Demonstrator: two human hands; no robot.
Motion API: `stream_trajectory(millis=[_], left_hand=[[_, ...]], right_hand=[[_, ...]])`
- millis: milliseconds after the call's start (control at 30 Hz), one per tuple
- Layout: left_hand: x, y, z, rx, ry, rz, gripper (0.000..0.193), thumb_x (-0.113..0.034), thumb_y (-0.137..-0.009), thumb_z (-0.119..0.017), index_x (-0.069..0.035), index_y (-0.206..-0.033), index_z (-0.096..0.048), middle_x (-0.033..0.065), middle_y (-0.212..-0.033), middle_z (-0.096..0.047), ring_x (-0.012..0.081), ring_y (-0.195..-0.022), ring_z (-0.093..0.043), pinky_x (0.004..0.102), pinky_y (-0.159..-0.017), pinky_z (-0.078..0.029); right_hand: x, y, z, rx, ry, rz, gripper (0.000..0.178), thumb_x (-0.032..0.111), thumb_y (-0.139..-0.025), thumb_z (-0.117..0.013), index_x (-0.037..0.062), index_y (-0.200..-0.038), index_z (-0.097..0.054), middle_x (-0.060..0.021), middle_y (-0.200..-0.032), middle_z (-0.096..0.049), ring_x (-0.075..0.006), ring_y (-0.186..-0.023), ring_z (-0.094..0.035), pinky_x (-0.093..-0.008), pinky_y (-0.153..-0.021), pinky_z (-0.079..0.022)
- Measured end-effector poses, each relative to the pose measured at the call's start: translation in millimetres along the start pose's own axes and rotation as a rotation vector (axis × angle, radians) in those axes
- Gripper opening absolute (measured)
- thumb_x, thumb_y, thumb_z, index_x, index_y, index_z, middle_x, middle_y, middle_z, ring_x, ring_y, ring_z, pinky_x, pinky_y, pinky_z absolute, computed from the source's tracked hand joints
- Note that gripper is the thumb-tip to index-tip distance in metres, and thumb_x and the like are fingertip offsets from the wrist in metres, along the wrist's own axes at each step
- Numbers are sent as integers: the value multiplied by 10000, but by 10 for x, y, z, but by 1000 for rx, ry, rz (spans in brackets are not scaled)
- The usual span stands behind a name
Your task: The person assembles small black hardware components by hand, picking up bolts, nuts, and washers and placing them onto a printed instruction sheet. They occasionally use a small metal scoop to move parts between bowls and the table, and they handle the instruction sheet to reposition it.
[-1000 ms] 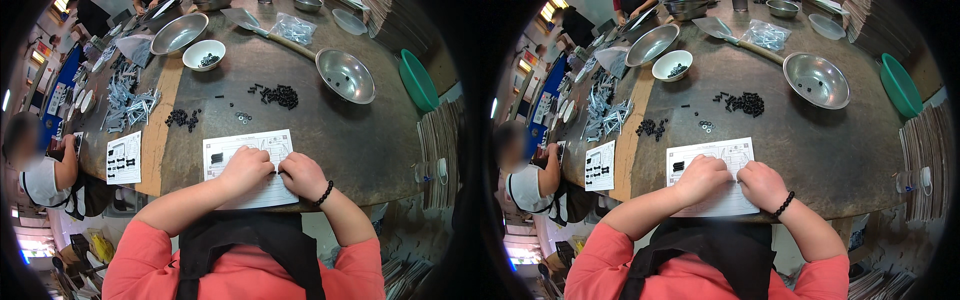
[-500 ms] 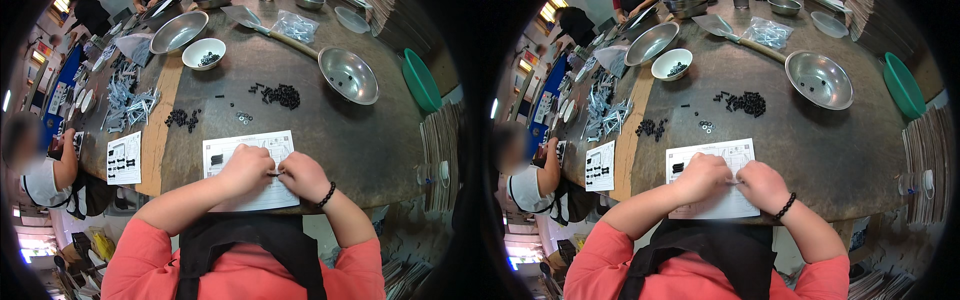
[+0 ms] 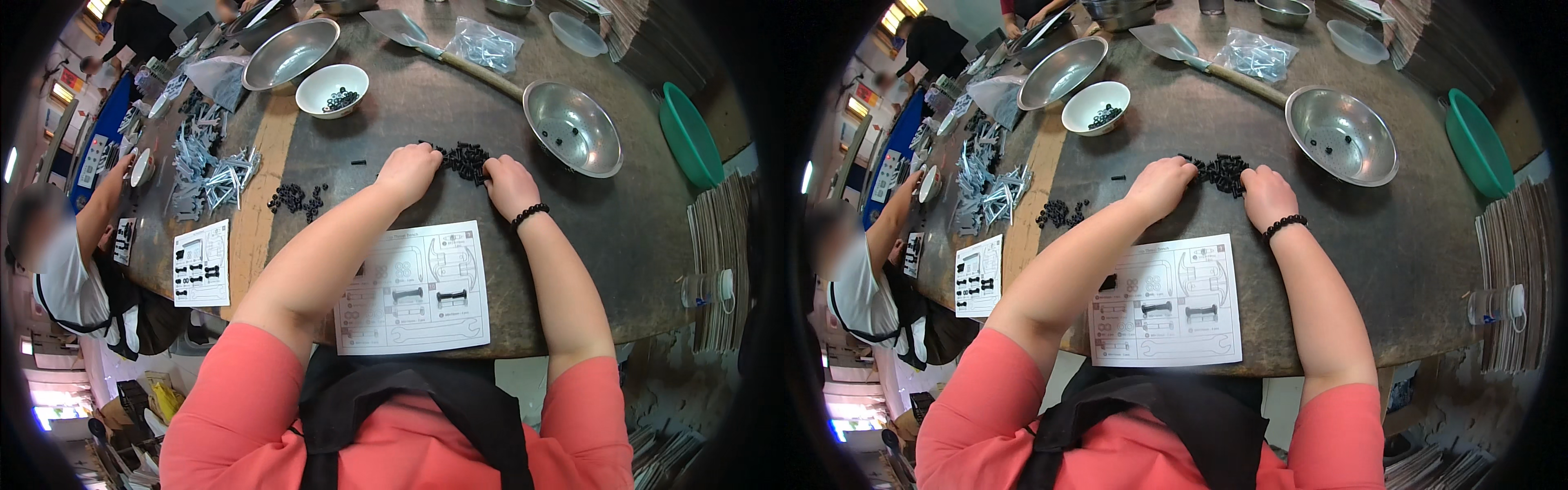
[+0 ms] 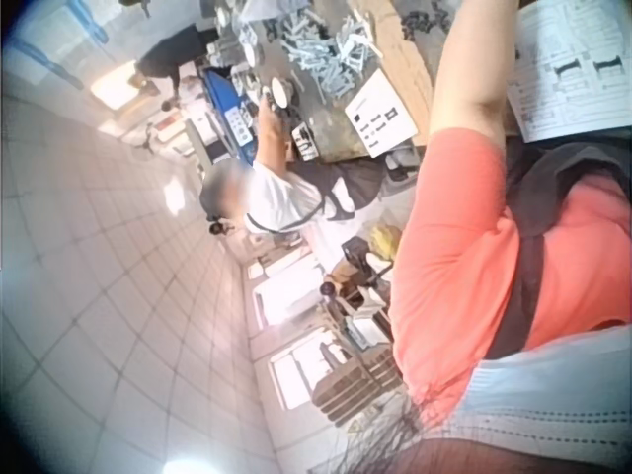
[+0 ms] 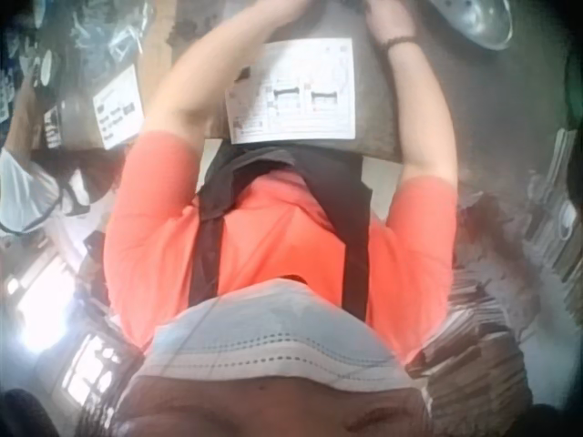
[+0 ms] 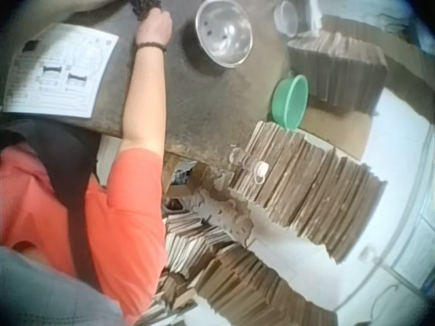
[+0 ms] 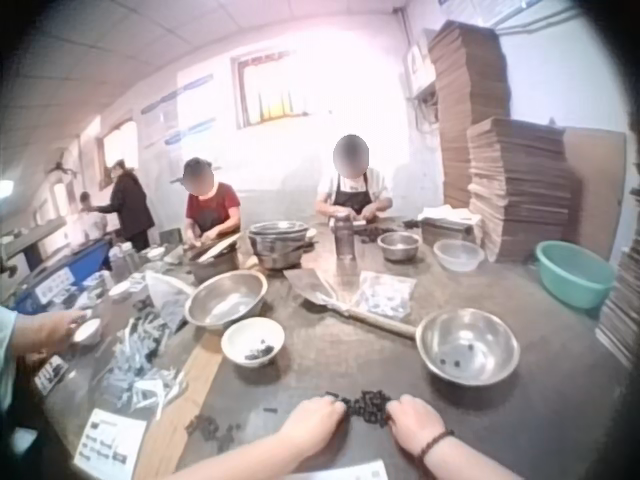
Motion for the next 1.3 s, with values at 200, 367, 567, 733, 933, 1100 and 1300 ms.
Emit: stream_trajectory(millis=[200,367,567,733,933,1100,1300], left_hand=[[-41,36,14,9,-13,3,128,-94,-791,-562,-57,-885,-642,135,-920,-598,331,-896,-591,407,-774,-486],[-418,638,411,-138,251,-134,142,-138,-757,-651,-68,-881,-647,114,-878,-597,317,-831,-590,402,-731,-483],[-771,1465,433,-106,359,-255,177,-116,-706,-694,-81,-871,-643,74,-820,-593,272,-783,-587,385,-690,-468],[-782,1684,485,-125,343,-193,149,-147,-725,-673,-97,-863,-647,58,-806,-596,257,-779,-587,375,-684,-453],[-912,1719,347,-83,302,-241,167,-141,-714,-699,-121,-869,-639,30,-814,-589,229,-779,-582,359,-672,-425],[-1060,1695,189,-65,272,-303,124,-167,-759,-638,-117,-872,-626,29,-820,-589,238,-787,-576,369,-702,-407],[-1094,1701,277,-153,256,-302,88,-163,-757,-547,-104,-798,-598,48,-800,-555,233,-781,-566,368,-727,-406]], right_hand=[[77,79,58,88,-17,21,150,171,-777,-632,72,-887,-608,-134,-896,-604,-317,-883,-588,-414,-765,-490],[336,619,335,40,-397,148,126,180,-781,-614,56,-771,-592,-119,-776,-575,-301,-757,-572,-384,-672,-473],[336,1174,291,80,-340,157,145,132,-754,-663,63,-864,-598,-94,-792,-580,-284,-776,-574,-372,-691,-469],[141,1299,192,157,-274,43,192,178,-756,-681,74,-898,-603,-101,-823,-590,-295,-813,-584,-382,-715,-481],[102,1524,83,280,-152,-81,179,173,-761,-678,55,-852,-579,-124,-817,-587,-309,-803,-580,-387,-705,-475],[187,1571,226,115,-187,-20,131,126,-740,-668,53,-817,-591,-114,-794,-589,-302,-775,-580,-379,-686,-475],[910,1607,501,-1,-389,251,109,80,-699,-673,72,-775,-596,-83,-749,-562,-267,-718,-571,-368,-627,-475]])
Point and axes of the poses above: each hand's wrist, its own y-axis away from the middle knuckle, its own z-axis out of the back of the hand, x = y × z, the point moved 10 cm from there along -y, towards the middle knuckle
